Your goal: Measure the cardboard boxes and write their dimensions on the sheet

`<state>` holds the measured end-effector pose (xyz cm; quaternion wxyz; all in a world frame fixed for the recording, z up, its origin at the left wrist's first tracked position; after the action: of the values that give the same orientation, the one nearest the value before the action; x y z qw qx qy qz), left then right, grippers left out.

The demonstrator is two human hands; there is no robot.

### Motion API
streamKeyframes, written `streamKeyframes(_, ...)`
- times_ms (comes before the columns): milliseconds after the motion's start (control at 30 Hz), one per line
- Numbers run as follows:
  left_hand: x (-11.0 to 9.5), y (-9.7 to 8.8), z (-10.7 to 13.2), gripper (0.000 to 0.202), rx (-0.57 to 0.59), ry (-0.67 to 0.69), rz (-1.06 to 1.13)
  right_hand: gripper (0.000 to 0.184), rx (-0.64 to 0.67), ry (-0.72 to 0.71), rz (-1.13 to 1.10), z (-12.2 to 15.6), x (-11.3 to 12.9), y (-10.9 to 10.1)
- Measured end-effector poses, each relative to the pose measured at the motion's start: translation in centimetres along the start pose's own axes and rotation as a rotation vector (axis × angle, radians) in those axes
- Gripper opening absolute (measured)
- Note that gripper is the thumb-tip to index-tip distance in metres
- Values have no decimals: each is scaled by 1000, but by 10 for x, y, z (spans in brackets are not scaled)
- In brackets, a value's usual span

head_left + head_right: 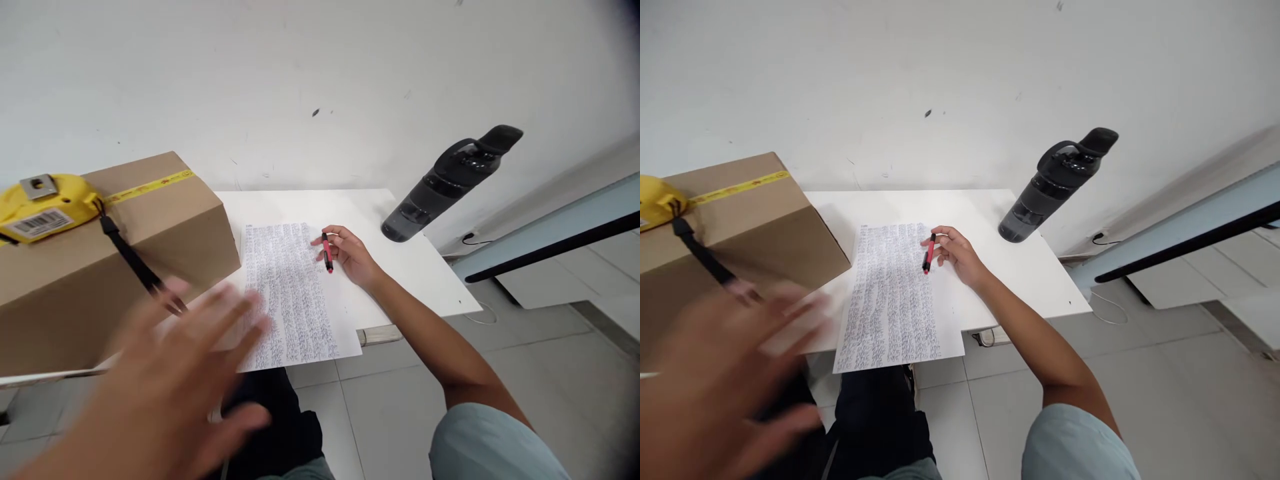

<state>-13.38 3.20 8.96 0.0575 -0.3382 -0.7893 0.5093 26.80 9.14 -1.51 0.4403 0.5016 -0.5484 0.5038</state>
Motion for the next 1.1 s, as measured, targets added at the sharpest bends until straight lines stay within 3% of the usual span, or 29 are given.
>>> streamKeyframes(67, -36, 42, 16, 94, 46, 51, 45, 55, -22, 13, -85, 0, 2, 1)
streamKeyframes(167, -72, 96, 22, 80, 109, 104, 119, 45, -163, -34, 10, 5, -1, 2)
streamKeyframes(233, -84, 123, 24, 74, 162, 154, 161, 42, -174, -72, 157, 10, -4, 2)
streamKeyframes(333, -92, 144, 29, 68, 201, 179, 185, 50, -52, -119, 348, 17, -6, 2)
streamKeyframes(467, -93, 148, 33, 60, 167, 118, 195, 66, 122, -92, 346, 20, -1, 2)
streamKeyframes(600, -93, 146, 32, 58, 162, 129, 206, 52, 34, -19, 478, 20, 6, 7)
streamKeyframes(700, -93, 147, 31, 57, 161, 128, 204, 53, -27, 35, 586, 21, 10, 12)
streamKeyframes(900, -94, 148, 32, 55, 160, 133, 171, 49, -32, 27, 575, 22, 13, 14)
streamKeyframes(1100, -95, 148, 32, 50, 148, 128, 156, 46, 50, 37, 537, 22, 10, 12)
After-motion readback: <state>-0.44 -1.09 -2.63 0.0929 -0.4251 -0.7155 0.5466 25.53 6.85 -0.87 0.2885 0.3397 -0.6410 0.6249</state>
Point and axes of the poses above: each hand's wrist, its own z-axis away from the middle knuckle, its own y-axis out of the palm, x = y × z, the point moved 1 cm from there along -z, towards the middle knuckle, and after that the axes turned 8 degrees about z, right-handed, at the moved point
